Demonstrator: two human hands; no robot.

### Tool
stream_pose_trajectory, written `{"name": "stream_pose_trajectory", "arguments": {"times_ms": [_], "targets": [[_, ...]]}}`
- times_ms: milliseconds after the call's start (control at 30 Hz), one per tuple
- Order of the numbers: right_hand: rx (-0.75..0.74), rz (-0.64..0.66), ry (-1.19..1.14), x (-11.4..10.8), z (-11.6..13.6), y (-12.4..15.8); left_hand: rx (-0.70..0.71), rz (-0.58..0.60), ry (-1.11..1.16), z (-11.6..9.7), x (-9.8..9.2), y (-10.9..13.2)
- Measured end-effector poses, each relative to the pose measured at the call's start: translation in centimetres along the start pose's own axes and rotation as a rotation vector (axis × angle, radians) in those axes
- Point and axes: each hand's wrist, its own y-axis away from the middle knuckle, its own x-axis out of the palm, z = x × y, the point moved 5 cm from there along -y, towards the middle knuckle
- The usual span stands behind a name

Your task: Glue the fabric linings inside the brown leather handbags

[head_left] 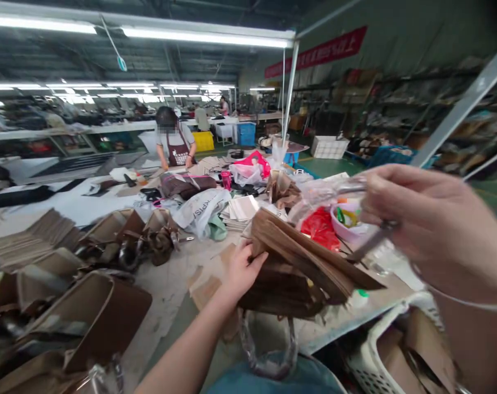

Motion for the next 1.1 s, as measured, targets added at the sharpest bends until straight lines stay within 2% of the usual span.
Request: {"name": "stream_pose_trajectory", "arguments": {"times_ms": [33, 100, 200, 300, 367, 433, 500, 567, 633, 700, 767, 833, 900, 1000, 1100], "targets": [[-0.033, 0.124, -0.085, 3.1, 0.4, -0.7, -0.104, 0.048, 0.140, 0.5, -1.0, 1.0], [-0.122, 0.188, -0.156, 8.3, -0.1, -2.4, -0.377, 0.115, 0.499, 1.4, -2.3, 3.2], [-0.197, 0.258, -0.129, 15.7, -3.7, -4.0, -0.723, 0.017, 0.950, 2.3, -4.0, 6.7], [-0.293, 0.422, -0.012, 21.6, -7.3, -2.7, -0.862, -0.155, 1.167, 3.1, -5.6, 9.3], [-0.304, 0.512, -0.001, 23.4, -9.0, -0.5, -0.902, -0.249, 1.232, 3.6, -6.2, 10.6], [-0.267, 0.549, -0.075, 22.9, -10.5, 2.1, -0.968, -0.302, 1.247, 4.1, -6.2, 11.9], [-0.181, 0.616, -0.244, 21.0, -12.6, 4.9, -1.033, -0.326, 1.264, 4.3, -5.7, 12.8], [-0.050, 0.782, -0.457, 18.7, -15.4, 8.1, -1.049, -0.360, 1.294, 4.3, -5.4, 13.1], [0.115, 0.947, -0.563, 16.3, -18.8, 11.6, -1.028, -0.401, 1.329, 4.4, -5.2, 12.9], [0.257, 1.031, -0.506, 14.3, -22.1, 14.6, -1.013, -0.419, 1.362, 4.5, -5.0, 12.3], [0.334, 0.970, -0.295, 12.9, -24.3, 16.4, -1.008, -0.390, 1.405, 4.7, -4.6, 11.5], [0.307, 0.872, -0.078, 12.4, -24.4, 16.9, -1.005, -0.335, 1.434, 4.9, -4.0, 10.6], [0.209, 0.826, 0.014, 13.1, -22.6, 16.3, -0.992, -0.269, 1.440, 5.1, -3.5, 9.8], [0.139, 0.804, -0.084, 15.4, -20.0, 14.1, -0.995, -0.202, 1.420, 5.2, -2.8, 8.6], [0.338, 0.711, -0.332, 17.9, -20.4, 12.0, -1.020, -0.201, 1.403, 5.0, -2.1, 7.7]]}}
